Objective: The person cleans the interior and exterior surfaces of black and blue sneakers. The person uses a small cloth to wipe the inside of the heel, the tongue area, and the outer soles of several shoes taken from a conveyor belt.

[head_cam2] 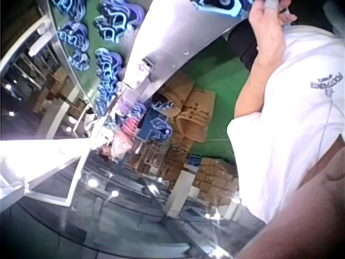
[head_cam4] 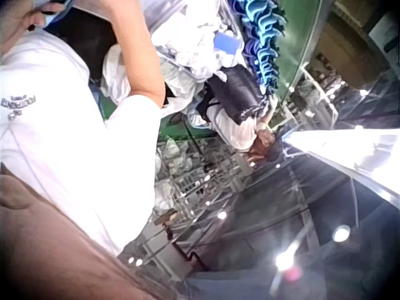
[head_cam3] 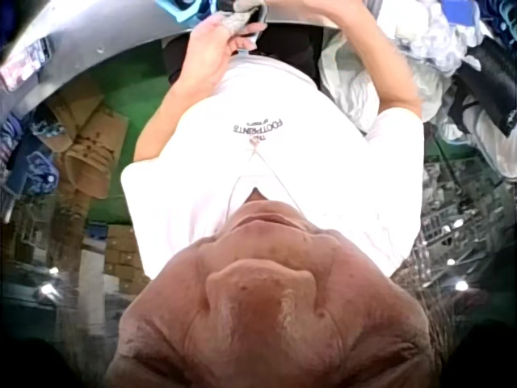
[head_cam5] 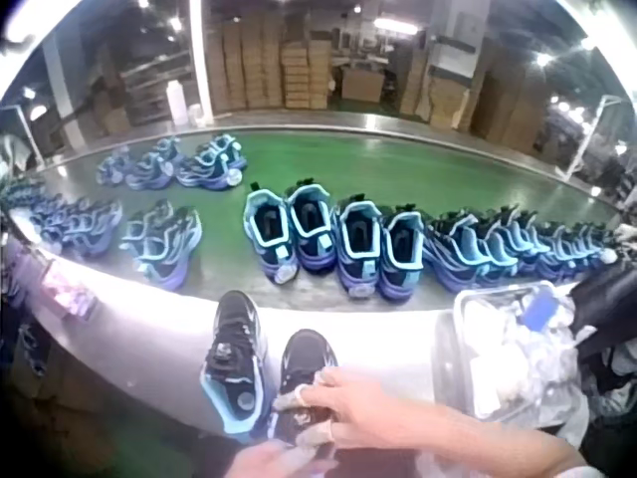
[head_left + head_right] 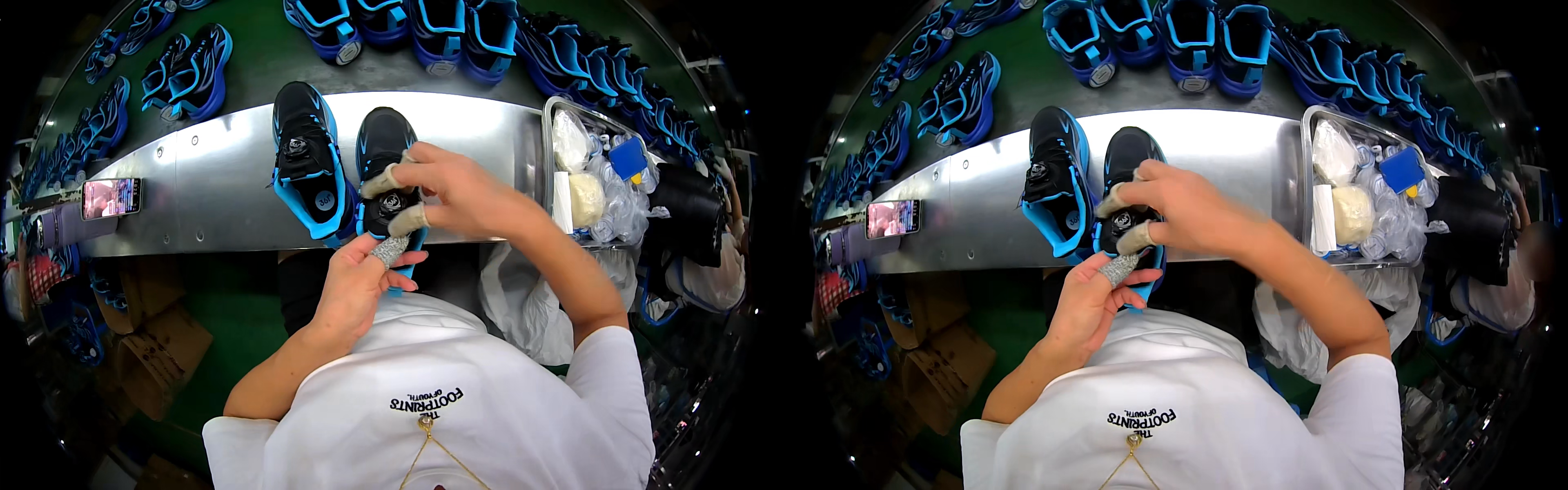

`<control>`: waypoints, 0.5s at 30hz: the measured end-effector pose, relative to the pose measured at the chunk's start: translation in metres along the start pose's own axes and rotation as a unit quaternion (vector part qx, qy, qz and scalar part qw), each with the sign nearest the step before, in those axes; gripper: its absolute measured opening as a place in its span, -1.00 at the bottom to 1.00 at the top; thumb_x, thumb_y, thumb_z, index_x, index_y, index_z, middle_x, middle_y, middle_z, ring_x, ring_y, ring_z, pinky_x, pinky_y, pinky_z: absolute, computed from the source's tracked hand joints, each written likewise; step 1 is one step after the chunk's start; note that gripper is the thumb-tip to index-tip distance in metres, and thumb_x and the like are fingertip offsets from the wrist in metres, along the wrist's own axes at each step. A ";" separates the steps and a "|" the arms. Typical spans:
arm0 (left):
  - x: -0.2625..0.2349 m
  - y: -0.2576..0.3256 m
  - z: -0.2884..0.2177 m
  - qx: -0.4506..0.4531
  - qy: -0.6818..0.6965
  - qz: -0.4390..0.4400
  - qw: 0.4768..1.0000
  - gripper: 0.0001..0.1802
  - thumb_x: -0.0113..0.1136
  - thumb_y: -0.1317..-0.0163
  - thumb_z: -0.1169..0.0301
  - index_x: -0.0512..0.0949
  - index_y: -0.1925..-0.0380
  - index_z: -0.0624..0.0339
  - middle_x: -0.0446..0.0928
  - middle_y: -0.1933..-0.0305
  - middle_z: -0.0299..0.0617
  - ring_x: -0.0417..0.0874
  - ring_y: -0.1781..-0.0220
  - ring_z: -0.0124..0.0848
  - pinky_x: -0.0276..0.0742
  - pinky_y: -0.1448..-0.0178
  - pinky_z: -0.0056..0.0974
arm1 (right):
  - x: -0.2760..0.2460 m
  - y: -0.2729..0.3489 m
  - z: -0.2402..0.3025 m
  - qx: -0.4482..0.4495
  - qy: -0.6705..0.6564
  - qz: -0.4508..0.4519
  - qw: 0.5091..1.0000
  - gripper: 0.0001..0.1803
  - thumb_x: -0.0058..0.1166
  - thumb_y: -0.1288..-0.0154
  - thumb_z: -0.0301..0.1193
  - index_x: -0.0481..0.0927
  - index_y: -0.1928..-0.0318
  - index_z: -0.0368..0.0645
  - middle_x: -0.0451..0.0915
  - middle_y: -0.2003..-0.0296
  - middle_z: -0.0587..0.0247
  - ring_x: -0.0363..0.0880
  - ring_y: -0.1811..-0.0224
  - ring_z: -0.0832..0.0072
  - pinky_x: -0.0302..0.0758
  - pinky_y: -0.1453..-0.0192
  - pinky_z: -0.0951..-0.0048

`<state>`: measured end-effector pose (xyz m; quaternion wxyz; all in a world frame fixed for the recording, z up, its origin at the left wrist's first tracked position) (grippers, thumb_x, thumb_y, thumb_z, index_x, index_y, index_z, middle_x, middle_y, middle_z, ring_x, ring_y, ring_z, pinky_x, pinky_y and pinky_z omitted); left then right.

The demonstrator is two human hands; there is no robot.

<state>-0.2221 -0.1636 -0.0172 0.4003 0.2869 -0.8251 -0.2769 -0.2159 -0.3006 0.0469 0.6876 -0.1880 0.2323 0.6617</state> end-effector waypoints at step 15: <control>-0.002 -0.003 0.001 0.018 0.025 0.008 1.000 -0.73 -0.05 -0.39 0.53 0.49 -0.02 0.40 0.56 -0.01 -0.10 0.65 -0.08 -0.20 0.64 0.26 -0.33 | 0.012 0.017 -0.013 0.087 0.051 -0.081 0.992 -0.60 0.32 -0.04 -0.37 0.67 0.03 -0.05 0.43 0.31 0.16 0.45 0.34 0.29 0.45 0.23 0.34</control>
Point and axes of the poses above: each hand's wrist, its own y-axis away from the middle knuckle, its own x-axis out of the palm, z = x × y, the point moved 9 cm from there along -y, towards the middle knuckle
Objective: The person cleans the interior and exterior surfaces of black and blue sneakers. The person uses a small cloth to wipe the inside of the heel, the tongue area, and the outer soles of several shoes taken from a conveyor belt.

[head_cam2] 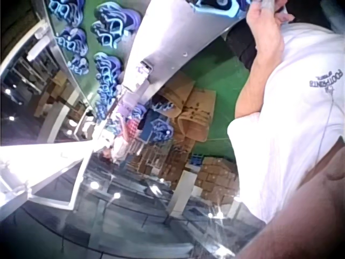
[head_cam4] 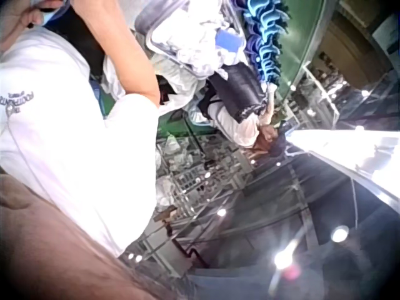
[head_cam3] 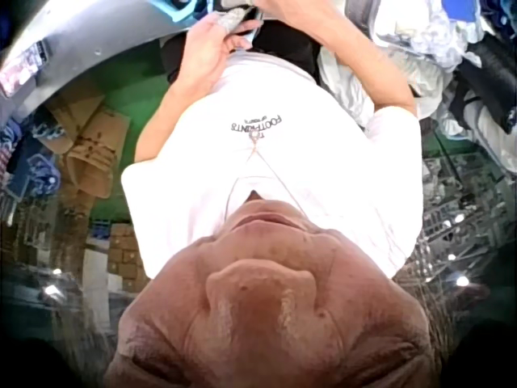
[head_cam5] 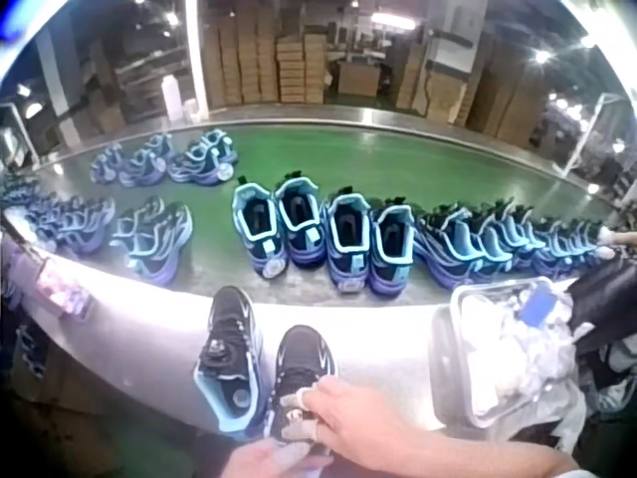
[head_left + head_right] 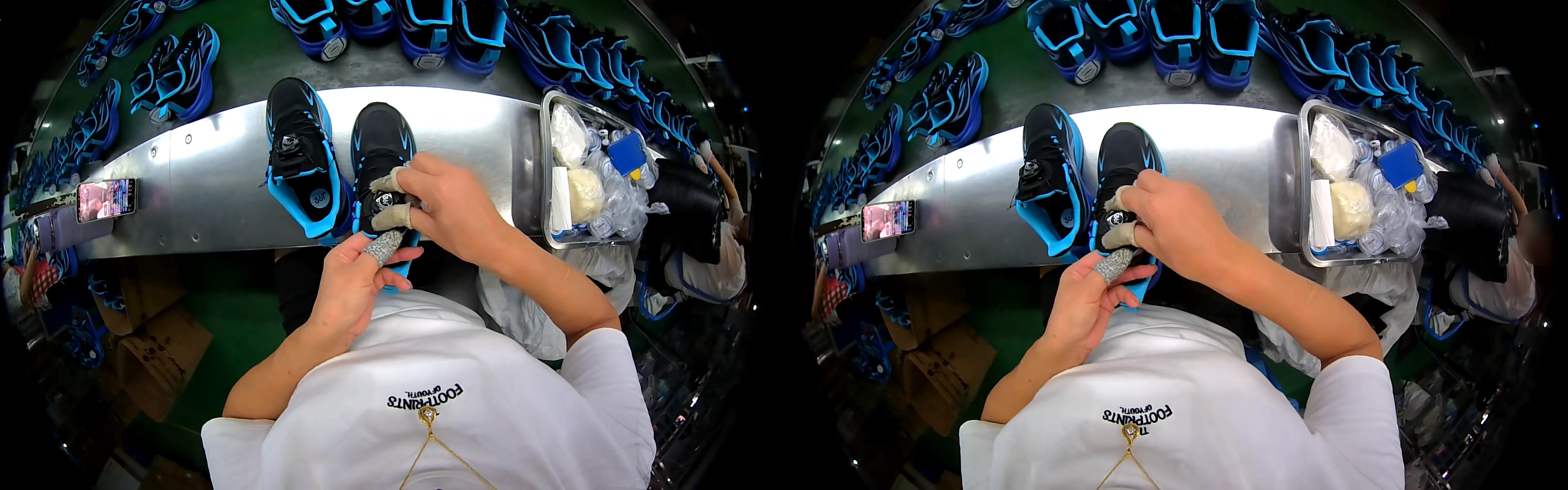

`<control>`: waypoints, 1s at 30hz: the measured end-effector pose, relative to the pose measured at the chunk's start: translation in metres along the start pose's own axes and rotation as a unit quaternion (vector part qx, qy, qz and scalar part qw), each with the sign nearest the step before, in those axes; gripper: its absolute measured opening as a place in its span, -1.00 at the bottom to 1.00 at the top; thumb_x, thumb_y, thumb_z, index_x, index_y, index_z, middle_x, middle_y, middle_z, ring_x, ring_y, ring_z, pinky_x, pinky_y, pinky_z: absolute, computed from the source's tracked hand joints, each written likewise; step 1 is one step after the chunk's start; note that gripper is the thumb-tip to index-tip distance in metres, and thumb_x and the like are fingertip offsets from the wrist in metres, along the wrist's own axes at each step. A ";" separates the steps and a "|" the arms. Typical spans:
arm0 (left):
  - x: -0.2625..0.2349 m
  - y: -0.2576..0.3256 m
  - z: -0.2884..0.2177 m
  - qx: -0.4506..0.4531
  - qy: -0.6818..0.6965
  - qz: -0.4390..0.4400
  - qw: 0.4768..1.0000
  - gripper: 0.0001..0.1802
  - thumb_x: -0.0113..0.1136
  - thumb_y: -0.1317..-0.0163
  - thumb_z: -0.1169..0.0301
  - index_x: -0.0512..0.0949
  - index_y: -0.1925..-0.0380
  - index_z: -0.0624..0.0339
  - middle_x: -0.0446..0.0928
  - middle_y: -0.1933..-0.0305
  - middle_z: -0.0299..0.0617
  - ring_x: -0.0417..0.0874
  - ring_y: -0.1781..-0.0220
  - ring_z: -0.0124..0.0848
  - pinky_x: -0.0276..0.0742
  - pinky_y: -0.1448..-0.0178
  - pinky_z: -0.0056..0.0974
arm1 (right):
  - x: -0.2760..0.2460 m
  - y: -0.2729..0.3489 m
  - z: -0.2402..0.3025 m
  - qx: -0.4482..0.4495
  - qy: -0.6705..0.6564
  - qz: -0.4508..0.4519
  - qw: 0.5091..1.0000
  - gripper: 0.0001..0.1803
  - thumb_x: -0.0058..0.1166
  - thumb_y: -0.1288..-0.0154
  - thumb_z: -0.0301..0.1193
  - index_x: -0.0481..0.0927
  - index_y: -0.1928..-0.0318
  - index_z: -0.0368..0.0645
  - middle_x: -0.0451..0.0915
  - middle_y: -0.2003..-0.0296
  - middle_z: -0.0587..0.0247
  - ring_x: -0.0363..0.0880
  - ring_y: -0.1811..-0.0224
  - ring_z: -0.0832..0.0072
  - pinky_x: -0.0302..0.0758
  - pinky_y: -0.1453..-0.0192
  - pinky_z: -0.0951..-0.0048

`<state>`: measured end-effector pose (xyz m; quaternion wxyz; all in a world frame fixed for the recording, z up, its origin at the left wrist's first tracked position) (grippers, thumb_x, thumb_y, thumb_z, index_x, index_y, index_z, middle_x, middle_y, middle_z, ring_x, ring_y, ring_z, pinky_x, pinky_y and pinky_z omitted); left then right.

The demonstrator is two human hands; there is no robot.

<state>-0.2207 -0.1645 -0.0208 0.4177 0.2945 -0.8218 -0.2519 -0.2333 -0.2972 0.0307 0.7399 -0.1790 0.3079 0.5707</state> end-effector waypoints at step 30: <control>-0.009 -0.003 -0.183 0.402 -0.593 -0.150 0.681 -0.79 0.25 -0.04 0.57 0.62 0.25 0.27 0.55 0.24 -0.12 0.59 0.28 -0.26 0.50 0.23 -0.25 | -0.011 -0.140 0.005 -0.110 0.005 -0.040 0.993 -0.58 0.18 -0.27 -0.15 0.62 -0.09 0.00 0.59 0.14 0.09 0.51 0.03 0.19 0.46 -0.08 0.27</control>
Point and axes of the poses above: each hand's wrist, its own y-axis away from the middle knuckle, its own x-axis out of the palm, z = x × y, the point moved 9 cm from there along -y, towards the middle knuckle
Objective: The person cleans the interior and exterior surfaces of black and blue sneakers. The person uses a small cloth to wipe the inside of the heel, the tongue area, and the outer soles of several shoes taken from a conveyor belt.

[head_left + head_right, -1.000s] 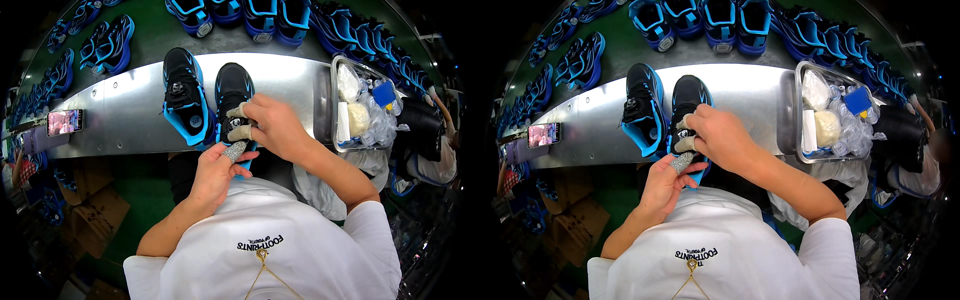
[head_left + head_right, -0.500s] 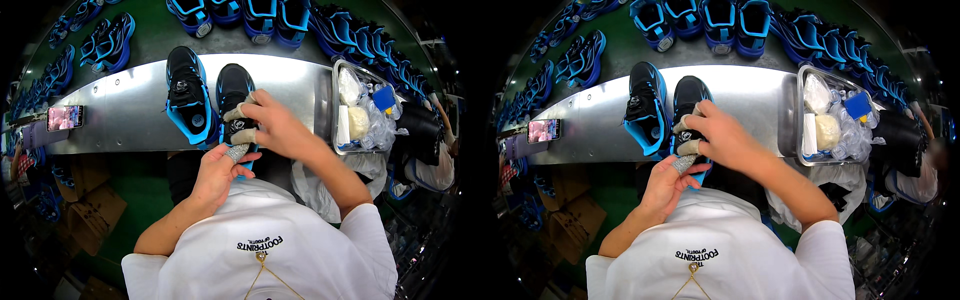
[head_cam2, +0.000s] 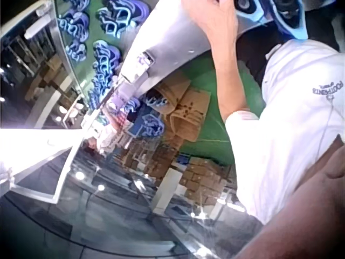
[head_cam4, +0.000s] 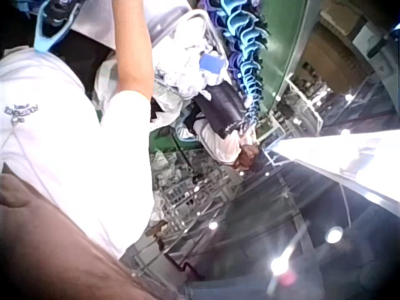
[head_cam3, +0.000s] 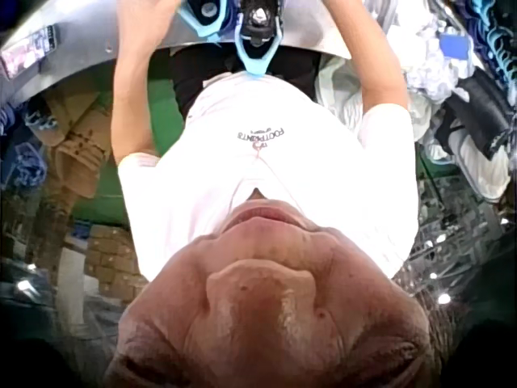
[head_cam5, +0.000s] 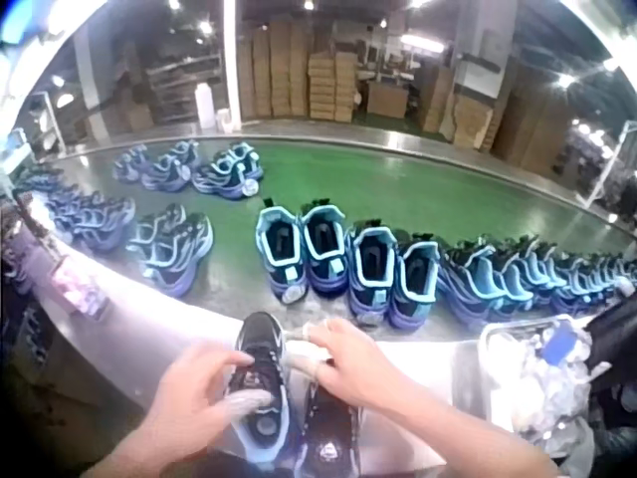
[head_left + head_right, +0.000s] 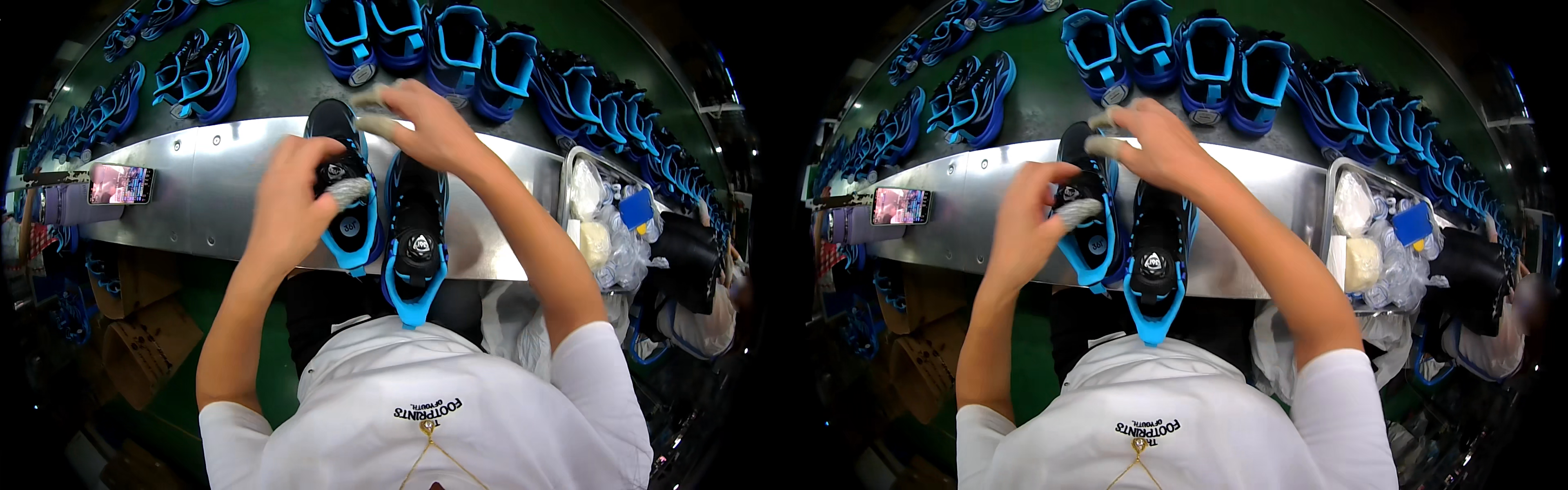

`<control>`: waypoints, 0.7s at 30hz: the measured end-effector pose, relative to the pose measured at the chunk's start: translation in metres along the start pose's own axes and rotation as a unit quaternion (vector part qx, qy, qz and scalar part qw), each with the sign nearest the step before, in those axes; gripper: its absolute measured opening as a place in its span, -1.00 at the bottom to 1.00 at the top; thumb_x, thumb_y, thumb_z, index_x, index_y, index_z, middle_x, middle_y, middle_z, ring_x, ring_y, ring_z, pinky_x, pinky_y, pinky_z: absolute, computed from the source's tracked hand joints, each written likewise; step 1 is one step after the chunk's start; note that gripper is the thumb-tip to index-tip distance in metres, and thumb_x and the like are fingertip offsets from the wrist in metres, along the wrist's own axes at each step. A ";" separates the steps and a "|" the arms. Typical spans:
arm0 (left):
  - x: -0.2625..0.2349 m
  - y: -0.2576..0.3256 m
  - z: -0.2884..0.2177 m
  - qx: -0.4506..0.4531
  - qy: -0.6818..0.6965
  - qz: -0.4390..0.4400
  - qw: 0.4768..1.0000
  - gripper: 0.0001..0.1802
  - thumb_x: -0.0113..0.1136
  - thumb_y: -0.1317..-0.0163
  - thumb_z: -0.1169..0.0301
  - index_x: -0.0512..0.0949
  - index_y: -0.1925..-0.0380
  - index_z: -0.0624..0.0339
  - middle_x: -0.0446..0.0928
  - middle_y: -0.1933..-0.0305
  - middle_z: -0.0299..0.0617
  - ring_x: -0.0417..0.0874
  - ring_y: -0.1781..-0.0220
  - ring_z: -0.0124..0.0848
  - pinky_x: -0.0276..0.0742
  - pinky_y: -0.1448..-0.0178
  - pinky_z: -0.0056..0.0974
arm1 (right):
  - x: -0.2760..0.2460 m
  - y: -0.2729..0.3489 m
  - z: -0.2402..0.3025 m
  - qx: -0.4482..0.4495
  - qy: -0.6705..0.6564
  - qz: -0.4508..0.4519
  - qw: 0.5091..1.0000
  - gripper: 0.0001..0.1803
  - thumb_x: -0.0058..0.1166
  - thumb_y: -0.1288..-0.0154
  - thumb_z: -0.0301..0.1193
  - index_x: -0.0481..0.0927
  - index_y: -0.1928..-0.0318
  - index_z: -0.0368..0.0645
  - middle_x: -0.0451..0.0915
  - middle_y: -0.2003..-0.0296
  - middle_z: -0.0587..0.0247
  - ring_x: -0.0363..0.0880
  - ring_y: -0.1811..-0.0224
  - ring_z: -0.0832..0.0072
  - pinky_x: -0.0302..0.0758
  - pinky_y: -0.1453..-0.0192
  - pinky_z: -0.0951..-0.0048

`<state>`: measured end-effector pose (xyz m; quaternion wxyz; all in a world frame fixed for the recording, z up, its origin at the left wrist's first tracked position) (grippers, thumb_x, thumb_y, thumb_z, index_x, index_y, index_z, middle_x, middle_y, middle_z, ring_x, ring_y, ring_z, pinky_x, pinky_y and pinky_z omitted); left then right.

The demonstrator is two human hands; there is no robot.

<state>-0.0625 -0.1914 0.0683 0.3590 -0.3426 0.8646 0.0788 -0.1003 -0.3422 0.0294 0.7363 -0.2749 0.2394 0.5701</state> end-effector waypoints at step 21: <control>0.043 0.018 0.041 -0.102 0.283 0.226 0.927 -0.55 0.28 -0.07 0.48 0.52 -0.04 0.19 0.50 0.21 -0.37 0.32 0.24 -0.57 0.30 0.11 -0.45 | 0.111 -0.043 -0.029 0.074 -0.068 0.103 0.990 -0.52 0.08 -0.28 -0.04 0.53 -0.18 0.18 0.44 -0.05 -0.23 0.40 -0.15 -0.14 0.36 -0.25 0.04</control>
Point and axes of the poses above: each hand's wrist, its own y-axis away from the middle knuckle, its own x-axis out of the palm, z = x × y, the point moved 9 cm from there along -y, towards the middle knuckle
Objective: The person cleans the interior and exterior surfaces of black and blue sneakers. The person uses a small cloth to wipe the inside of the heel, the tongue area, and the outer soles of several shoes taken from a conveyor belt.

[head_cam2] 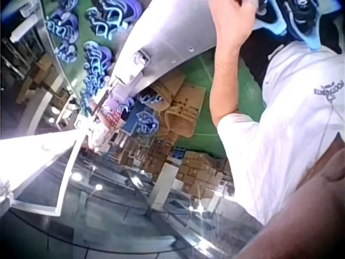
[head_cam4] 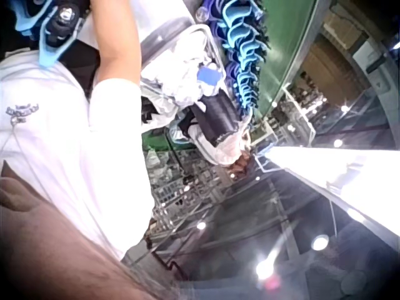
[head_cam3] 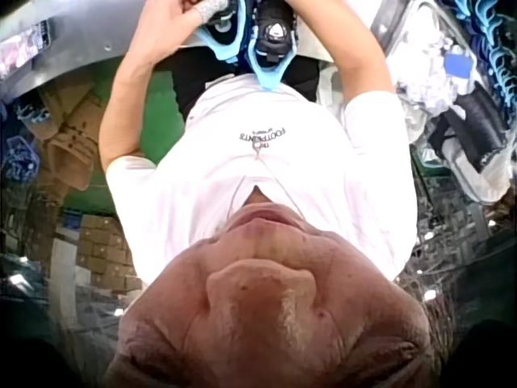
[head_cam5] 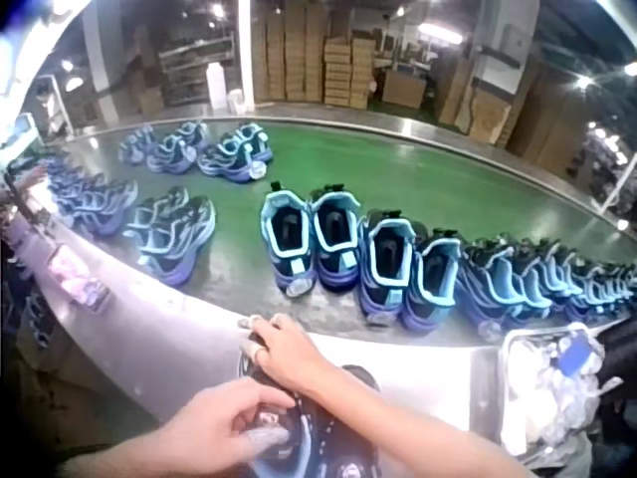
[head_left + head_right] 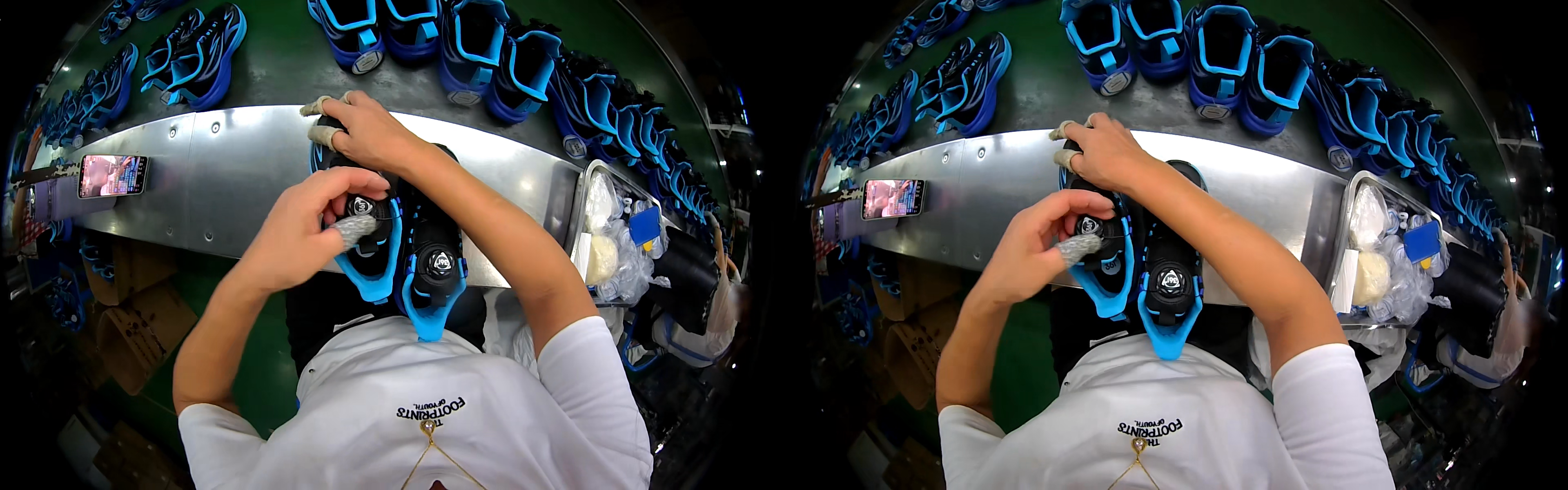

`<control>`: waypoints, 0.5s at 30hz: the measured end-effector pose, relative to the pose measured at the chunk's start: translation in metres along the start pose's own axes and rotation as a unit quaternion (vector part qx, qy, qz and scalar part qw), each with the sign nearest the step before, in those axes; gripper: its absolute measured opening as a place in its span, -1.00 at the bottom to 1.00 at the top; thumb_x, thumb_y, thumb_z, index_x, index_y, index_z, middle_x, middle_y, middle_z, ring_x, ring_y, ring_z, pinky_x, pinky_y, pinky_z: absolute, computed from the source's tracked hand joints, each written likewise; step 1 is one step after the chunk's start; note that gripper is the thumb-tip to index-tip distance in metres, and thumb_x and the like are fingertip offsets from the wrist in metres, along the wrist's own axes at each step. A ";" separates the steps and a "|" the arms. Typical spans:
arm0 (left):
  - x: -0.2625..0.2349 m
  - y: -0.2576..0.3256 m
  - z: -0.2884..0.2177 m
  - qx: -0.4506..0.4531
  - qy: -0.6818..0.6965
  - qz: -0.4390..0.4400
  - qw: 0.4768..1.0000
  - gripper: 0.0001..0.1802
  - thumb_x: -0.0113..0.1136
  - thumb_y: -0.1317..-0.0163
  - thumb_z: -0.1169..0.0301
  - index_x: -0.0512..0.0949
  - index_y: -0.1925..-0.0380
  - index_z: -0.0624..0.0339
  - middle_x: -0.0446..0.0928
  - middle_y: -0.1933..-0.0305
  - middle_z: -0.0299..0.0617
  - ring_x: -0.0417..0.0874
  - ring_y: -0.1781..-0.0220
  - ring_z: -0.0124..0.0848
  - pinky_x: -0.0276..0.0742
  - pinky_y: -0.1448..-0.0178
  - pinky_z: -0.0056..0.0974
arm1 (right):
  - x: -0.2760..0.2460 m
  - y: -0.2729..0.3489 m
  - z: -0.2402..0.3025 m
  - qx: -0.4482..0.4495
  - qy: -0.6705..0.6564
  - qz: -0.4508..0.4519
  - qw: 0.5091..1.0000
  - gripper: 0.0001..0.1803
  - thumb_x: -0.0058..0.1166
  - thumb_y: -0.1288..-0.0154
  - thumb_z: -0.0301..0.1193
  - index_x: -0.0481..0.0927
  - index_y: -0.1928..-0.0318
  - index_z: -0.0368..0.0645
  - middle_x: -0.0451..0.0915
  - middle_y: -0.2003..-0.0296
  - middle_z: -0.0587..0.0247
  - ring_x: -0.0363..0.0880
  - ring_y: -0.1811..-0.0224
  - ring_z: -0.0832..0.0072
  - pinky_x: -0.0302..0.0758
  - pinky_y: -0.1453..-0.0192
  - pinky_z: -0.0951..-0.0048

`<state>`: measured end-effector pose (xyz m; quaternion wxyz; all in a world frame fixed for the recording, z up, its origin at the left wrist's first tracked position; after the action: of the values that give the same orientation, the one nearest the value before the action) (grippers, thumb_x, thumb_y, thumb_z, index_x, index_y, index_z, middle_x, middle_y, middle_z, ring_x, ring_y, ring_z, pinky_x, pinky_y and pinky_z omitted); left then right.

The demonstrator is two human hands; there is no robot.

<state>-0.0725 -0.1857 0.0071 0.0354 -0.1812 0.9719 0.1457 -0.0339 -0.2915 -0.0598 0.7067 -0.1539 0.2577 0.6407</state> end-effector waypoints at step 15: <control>0.001 0.006 -0.024 0.036 -0.196 -0.117 0.973 -0.58 0.19 -0.07 0.54 0.51 -0.01 0.22 0.50 0.09 -0.13 0.50 0.11 -0.24 0.43 -0.02 -0.26 | -0.006 0.002 -0.002 -0.031 0.062 -0.021 0.997 -0.57 0.09 -0.31 -0.16 0.52 -0.16 0.03 0.48 0.20 -0.01 0.48 0.10 0.10 0.45 -0.01 0.21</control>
<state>-0.0762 -0.1873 0.0313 0.2486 -0.2605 0.9227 0.1379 -0.0362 -0.2968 -0.0577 0.6974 -0.2202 0.2776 0.6230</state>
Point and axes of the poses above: each hand's wrist, its own y-axis away from the middle knuckle, its own x-axis out of the palm, z = x × y, the point moved 9 cm from there along -y, towards the middle knuckle
